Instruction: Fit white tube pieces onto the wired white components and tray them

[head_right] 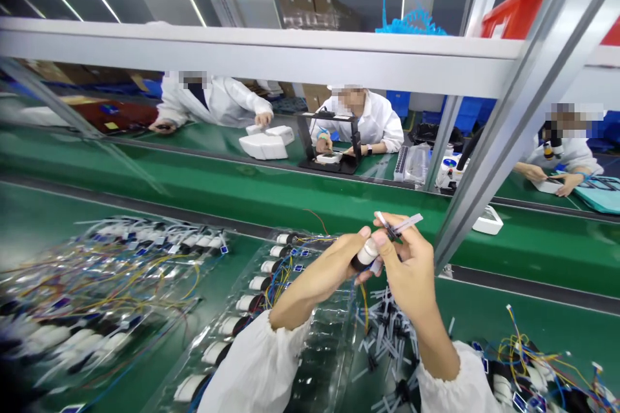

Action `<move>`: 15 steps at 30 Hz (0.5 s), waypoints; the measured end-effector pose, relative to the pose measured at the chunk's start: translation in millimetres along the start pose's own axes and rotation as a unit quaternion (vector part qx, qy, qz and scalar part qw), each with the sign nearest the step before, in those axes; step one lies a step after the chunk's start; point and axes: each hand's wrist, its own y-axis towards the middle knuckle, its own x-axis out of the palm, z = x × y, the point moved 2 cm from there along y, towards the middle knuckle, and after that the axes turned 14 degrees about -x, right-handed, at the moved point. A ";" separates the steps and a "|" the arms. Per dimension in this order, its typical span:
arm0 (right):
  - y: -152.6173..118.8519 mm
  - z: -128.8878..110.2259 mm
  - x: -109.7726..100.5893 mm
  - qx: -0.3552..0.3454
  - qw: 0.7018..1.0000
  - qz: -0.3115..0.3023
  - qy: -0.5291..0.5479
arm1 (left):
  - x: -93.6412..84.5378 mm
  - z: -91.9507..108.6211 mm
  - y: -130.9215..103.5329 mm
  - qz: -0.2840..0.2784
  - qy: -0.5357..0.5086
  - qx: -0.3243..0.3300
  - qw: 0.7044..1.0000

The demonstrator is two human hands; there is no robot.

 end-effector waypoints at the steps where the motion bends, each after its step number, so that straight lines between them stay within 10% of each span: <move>1: -1.1 -0.8 1.1 0.008 1.000 0.021 0.015 | 1.4 0.7 0.3 -0.017 -0.032 0.001 0.999; 8: 2.4 -3.9 -6.4 0.025 0.995 0.062 0.074 | 11.1 1.8 5.6 -0.026 -0.136 0.008 0.990; 15: 7.7 -4.4 -14.1 0.044 0.993 0.052 0.097 | -8.4 -6.4 17.5 0.189 -0.187 0.065 0.962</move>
